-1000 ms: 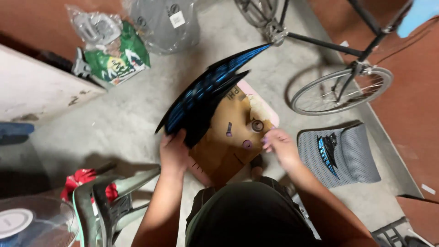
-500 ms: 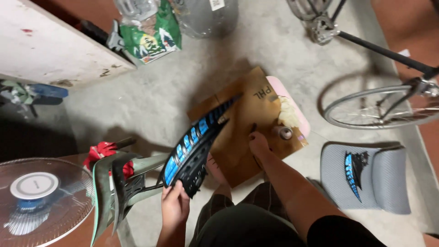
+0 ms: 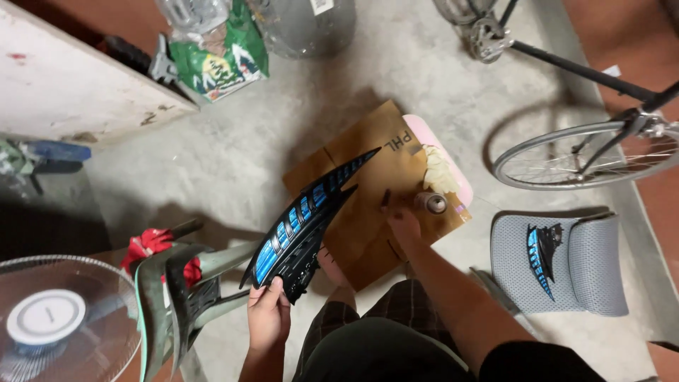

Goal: Applying decals to a motorcycle fairing and then spray painting the part

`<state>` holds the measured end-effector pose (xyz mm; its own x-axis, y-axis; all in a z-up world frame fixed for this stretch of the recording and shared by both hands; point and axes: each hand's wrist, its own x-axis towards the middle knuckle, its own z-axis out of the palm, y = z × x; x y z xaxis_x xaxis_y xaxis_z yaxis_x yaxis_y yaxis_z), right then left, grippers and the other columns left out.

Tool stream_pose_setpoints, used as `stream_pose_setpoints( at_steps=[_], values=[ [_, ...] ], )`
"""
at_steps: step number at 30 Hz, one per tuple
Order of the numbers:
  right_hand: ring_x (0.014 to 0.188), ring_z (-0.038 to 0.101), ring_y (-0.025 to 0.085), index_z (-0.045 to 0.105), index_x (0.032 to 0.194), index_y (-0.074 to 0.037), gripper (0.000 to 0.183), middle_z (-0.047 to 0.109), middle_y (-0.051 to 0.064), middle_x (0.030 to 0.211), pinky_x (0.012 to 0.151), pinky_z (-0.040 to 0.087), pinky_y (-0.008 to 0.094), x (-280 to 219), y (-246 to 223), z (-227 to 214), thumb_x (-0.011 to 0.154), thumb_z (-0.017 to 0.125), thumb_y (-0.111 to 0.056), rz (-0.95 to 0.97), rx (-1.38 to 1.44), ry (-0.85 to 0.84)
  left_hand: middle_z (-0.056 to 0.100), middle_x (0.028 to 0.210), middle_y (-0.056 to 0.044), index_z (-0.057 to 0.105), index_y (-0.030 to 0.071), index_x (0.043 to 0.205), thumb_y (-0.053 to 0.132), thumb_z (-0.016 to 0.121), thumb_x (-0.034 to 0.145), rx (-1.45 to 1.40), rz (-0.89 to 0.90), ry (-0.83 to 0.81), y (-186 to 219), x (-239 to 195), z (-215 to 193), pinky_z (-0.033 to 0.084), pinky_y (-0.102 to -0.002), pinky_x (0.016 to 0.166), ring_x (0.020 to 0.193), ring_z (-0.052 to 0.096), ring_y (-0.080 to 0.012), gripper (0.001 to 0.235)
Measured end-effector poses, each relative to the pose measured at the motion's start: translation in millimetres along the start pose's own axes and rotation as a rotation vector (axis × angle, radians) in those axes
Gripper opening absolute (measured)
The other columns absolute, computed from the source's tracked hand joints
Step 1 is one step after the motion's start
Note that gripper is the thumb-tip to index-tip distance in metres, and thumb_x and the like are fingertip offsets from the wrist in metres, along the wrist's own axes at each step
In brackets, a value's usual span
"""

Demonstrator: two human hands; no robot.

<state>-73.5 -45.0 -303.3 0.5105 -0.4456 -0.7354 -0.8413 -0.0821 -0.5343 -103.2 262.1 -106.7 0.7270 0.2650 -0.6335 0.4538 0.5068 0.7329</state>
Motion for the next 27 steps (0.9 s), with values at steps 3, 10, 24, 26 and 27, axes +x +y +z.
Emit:
stream_pose_setpoints(
  at_steps=[3,10,24,26,27],
  values=[
    [0.089,0.071,0.025,0.076,0.111,-0.007,0.048,0.075,0.01,0.099,0.073,0.058,0.039,18.2,74.2,6.0,0.069,0.089,-0.025,0.122,0.368,0.325,0.073,0.107,-0.007,0.067,0.008,0.124,0.0,0.066,0.092,0.11,0.073,-0.055,-20.5,32.4,-15.1,0.041,-0.017,0.055,0.078,0.062,-0.0087,0.033],
    [0.133,0.051,0.03,0.044,0.148,-0.01,0.099,0.049,0.014,0.144,0.112,0.043,0.041,-2.5,40.2,-60.9,0.058,0.084,-0.016,-0.376,0.368,0.48,0.071,0.122,-0.014,0.065,0.0,0.128,0.005,0.071,0.088,0.222,0.344,-0.219,14.8,28.1,48.6,0.051,-0.04,0.108,0.114,0.066,-0.025,0.041],
    [0.126,0.06,0.027,0.049,0.144,-0.03,0.08,0.063,0.008,0.135,0.108,0.046,0.041,60.1,25.8,-69.8,0.077,0.088,-0.049,-0.192,0.311,0.526,0.079,0.094,-0.006,0.078,0.007,0.103,-0.004,0.077,0.086,0.235,0.656,-0.211,62.0,51.8,88.4,0.057,-0.033,0.091,0.089,0.07,-0.0097,0.02],
    [0.129,0.056,0.037,0.04,0.149,-0.017,0.079,0.056,0.022,0.137,0.111,0.042,0.049,36.7,-1.8,-104.3,0.085,0.083,-0.035,-0.363,0.396,0.517,0.079,0.094,-0.006,0.078,0.006,0.103,-0.004,0.077,0.086,0.213,0.669,-0.234,73.9,53.5,99.7,0.058,-0.033,0.091,0.089,0.07,-0.0099,0.02],
    [0.132,0.051,0.048,0.032,0.153,-0.004,0.079,0.05,0.035,0.14,0.115,0.039,0.056,24.0,-17.1,-120.1,0.093,0.079,-0.021,-0.53,0.475,0.495,0.079,0.094,-0.006,0.077,0.006,0.104,-0.004,0.076,0.087,0.198,0.683,-0.247,81.3,53.3,103.9,0.058,-0.033,0.09,0.09,0.07,-0.0101,0.02]
  ],
)
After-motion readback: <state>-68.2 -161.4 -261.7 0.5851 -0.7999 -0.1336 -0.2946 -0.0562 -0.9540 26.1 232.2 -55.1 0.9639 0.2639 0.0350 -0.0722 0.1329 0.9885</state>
